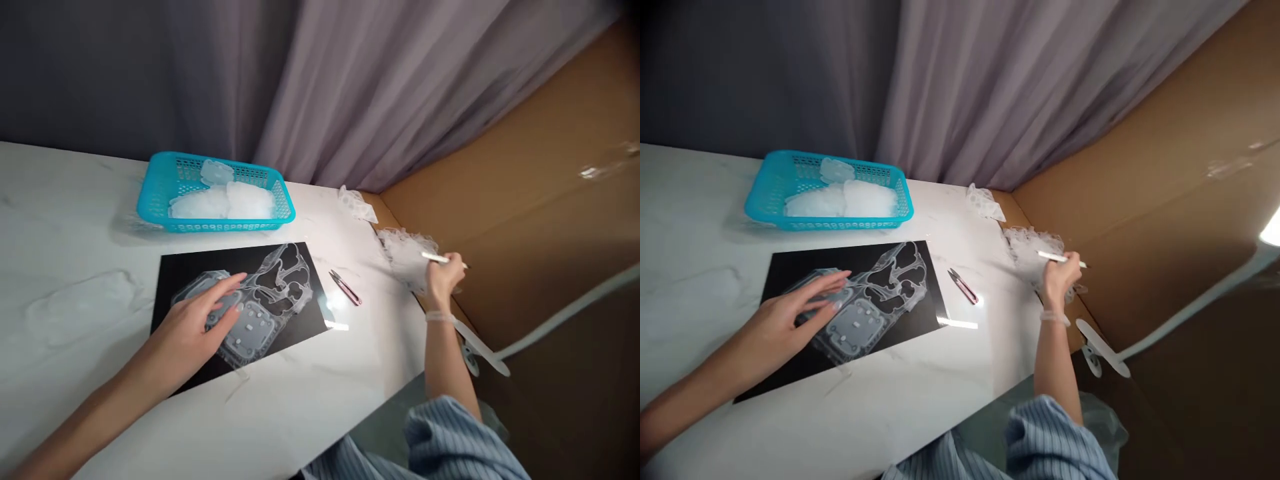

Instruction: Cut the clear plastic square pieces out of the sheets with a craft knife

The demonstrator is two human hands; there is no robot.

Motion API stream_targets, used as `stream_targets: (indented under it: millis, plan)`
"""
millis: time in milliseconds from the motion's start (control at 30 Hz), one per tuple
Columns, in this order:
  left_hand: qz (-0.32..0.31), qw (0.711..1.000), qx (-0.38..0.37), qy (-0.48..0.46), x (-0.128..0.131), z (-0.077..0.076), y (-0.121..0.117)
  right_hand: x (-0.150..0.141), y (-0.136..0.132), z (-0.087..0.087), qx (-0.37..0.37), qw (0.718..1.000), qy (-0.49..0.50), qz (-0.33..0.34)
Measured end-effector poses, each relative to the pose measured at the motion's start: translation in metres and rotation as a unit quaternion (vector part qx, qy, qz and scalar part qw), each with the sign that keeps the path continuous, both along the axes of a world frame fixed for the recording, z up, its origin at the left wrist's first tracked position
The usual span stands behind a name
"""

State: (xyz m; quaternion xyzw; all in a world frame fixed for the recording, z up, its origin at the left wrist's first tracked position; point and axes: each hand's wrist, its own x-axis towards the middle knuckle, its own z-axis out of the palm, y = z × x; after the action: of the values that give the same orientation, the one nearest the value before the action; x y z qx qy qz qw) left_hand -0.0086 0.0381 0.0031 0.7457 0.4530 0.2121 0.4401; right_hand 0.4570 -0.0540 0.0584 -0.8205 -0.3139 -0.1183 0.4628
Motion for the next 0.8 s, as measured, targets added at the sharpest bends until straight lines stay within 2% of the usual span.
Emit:
stream_targets:
  millis: [100,133,200,267,333,400,500,600,733,800]
  plan:
    - [-0.026,0.986,0.146,0.075,-0.002,-0.010,0.008,-0.023,-0.002,-0.019,-0.030,0.999,-0.033,0.006]
    - [-0.041,0.977,0.185,0.093,-0.002,-0.014,0.010,-0.040,-0.001,-0.025,-0.040,0.998,-0.037,0.028]
    - [-0.055,0.960,0.236,0.137,-0.003,-0.022,0.015,-0.080,0.005,-0.035,-0.079,0.990,-0.030,0.115]
    - [-0.044,0.946,0.267,0.179,-0.004,-0.030,0.018,-0.121,0.017,-0.044,-0.144,0.961,-0.008,0.236]
    - [-0.025,0.935,0.291,0.203,-0.005,-0.035,0.021,-0.154,0.034,-0.055,-0.209,0.917,0.009,0.340]
    - [-0.014,0.930,0.305,0.203,-0.005,-0.037,0.021,-0.173,0.055,-0.068,-0.241,0.889,0.008,0.390]
    - [-0.009,0.931,0.311,0.190,-0.003,-0.037,0.023,-0.182,0.088,-0.089,-0.241,0.884,-0.022,0.400]
    - [0.005,0.932,0.312,0.183,0.000,-0.036,0.026,-0.178,0.118,-0.101,-0.227,0.884,-0.056,0.404]
    - [0.019,0.929,0.332,0.166,-0.003,-0.035,0.026,-0.160,0.140,-0.098,-0.199,0.896,-0.083,0.388]
    - [-0.023,0.927,0.352,0.125,-0.011,-0.034,0.018,-0.147,0.143,-0.090,-0.183,0.905,-0.084,0.375]
